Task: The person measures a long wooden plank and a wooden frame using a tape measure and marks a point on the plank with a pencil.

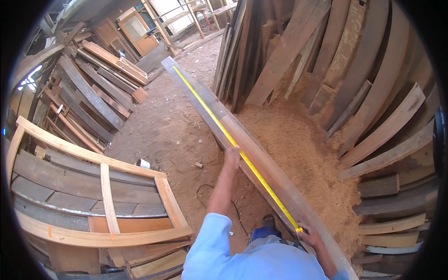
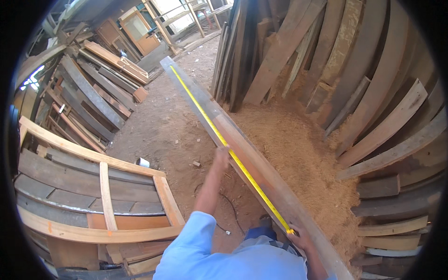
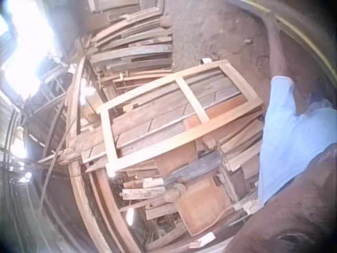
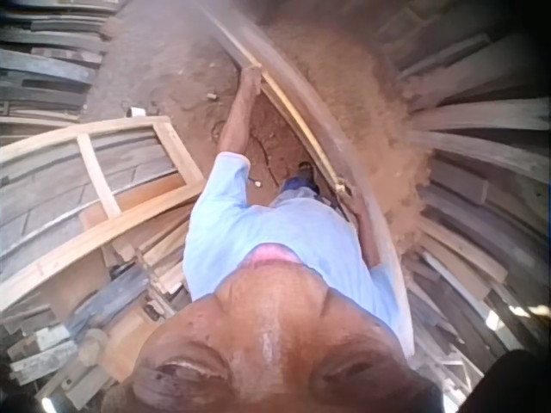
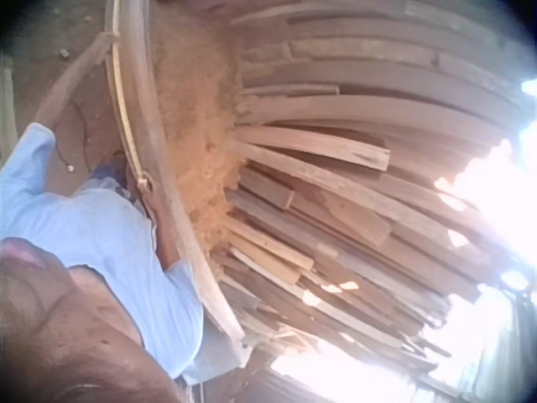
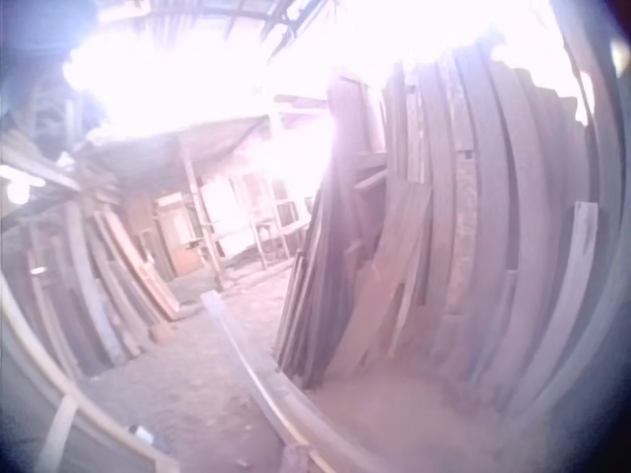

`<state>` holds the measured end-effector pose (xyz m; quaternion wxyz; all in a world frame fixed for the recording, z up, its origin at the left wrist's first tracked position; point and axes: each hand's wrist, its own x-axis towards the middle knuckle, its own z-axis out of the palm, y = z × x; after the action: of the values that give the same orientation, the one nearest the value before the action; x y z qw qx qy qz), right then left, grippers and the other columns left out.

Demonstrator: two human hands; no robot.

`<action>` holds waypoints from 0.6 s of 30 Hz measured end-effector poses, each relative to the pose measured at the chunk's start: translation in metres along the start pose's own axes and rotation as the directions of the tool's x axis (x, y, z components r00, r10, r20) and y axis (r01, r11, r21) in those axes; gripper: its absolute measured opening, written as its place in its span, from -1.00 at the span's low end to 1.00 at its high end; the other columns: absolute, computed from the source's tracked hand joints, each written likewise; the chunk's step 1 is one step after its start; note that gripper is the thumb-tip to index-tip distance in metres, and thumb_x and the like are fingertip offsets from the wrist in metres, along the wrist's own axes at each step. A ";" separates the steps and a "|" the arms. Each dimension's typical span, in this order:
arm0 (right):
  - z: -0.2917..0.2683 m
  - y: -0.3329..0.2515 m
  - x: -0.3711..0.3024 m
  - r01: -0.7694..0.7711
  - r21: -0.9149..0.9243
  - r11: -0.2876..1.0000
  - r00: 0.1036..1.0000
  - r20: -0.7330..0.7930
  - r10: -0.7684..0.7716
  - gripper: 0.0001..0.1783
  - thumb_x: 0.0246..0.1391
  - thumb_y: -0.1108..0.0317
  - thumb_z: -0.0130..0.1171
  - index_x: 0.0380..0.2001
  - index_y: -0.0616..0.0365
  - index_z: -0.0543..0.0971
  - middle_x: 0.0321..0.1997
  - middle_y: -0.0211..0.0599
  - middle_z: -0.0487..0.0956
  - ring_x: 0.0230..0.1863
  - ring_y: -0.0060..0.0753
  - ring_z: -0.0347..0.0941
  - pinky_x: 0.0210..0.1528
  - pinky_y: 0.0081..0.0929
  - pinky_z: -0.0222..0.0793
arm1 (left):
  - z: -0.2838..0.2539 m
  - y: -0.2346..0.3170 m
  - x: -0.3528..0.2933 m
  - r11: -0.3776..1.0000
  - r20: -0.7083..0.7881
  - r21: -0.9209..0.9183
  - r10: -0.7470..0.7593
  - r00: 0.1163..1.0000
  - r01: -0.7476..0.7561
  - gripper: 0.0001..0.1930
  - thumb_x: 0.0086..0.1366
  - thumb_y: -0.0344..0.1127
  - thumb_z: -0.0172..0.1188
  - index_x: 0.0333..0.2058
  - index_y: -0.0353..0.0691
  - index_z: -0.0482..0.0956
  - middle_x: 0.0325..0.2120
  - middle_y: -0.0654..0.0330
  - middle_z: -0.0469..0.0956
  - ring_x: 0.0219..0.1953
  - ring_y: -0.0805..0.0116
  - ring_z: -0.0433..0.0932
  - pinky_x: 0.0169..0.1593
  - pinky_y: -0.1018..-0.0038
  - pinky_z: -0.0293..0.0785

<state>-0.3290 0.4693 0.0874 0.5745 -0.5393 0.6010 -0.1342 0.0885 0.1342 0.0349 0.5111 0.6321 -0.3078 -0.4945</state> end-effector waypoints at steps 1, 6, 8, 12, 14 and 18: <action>-0.004 0.007 -0.018 -0.009 -0.026 1.000 1.000 -0.008 0.009 -0.39 0.05 0.11 0.30 0.15 0.17 0.57 0.28 0.05 0.49 0.32 -0.08 0.41 0.34 -0.29 0.25 | -0.024 0.005 0.029 0.999 -0.049 -0.040 -0.013 0.999 0.011 -0.77 0.46 -0.26 0.11 -0.32 -0.30 0.58 -0.52 0.20 0.58 -0.54 0.39 0.51 -0.46 0.41 0.47; -0.020 0.032 -0.063 -0.143 0.002 0.990 0.989 -0.028 0.143 -0.41 0.01 0.16 0.30 0.14 0.13 0.58 0.10 0.02 0.61 0.12 -0.13 0.55 0.20 -0.32 0.37 | -0.021 0.042 0.083 0.975 -0.160 -0.165 -0.173 0.972 0.146 -0.79 0.45 -0.27 0.10 -0.22 -0.29 0.61 -0.48 0.19 0.58 -0.53 0.32 0.52 -0.46 0.35 0.49; -0.015 0.009 -0.052 -0.087 -0.091 0.992 0.995 -0.060 0.081 -0.42 0.01 0.17 0.30 0.13 0.12 0.59 0.05 0.03 0.64 0.06 -0.10 0.59 0.16 -0.31 0.42 | -0.025 0.039 0.088 0.972 -0.167 -0.180 -0.182 0.969 0.152 -0.80 0.45 -0.28 0.10 -0.21 -0.29 0.61 -0.48 0.19 0.58 -0.54 0.33 0.52 -0.49 0.38 0.47; 0.006 -0.064 0.021 -0.076 -0.169 0.983 0.997 -0.016 0.074 -0.41 0.03 0.10 0.30 0.13 0.10 0.59 0.12 0.10 0.59 0.16 0.01 0.53 0.23 -0.25 0.37 | -0.044 0.022 0.089 0.988 -0.124 -0.048 -0.155 0.980 0.150 -0.80 0.45 -0.29 0.08 -0.21 -0.28 0.61 -0.47 0.21 0.60 -0.59 0.39 0.49 -0.55 0.45 0.43; 0.016 -0.110 0.058 -0.001 -0.160 0.987 1.000 -0.019 -0.002 -0.41 0.05 0.08 0.30 0.14 0.08 0.58 0.16 0.11 0.57 0.21 0.01 0.49 0.27 -0.23 0.33 | -0.039 0.006 0.072 0.986 -0.079 -0.021 -0.165 0.983 0.164 -0.80 0.45 -0.31 0.08 -0.20 -0.30 0.61 -0.45 0.20 0.62 -0.59 0.41 0.49 -0.57 0.48 0.43; 0.038 -0.152 0.143 0.179 -0.105 0.978 0.983 -0.022 -0.183 -0.44 0.08 0.05 0.24 0.07 0.17 0.58 -0.10 0.09 0.62 -0.04 -0.03 0.55 0.07 -0.23 0.40 | -0.018 -0.013 0.022 0.975 0.047 -0.152 -0.156 0.987 0.161 -0.82 0.45 -0.37 0.07 -0.16 -0.35 0.59 -0.36 0.15 0.66 -0.50 0.41 0.58 -0.43 0.47 0.59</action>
<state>-0.1879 0.3137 0.1160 0.5217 -0.6184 0.5645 -0.1634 0.1109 0.1246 0.0151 0.5124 0.6041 -0.2256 -0.5671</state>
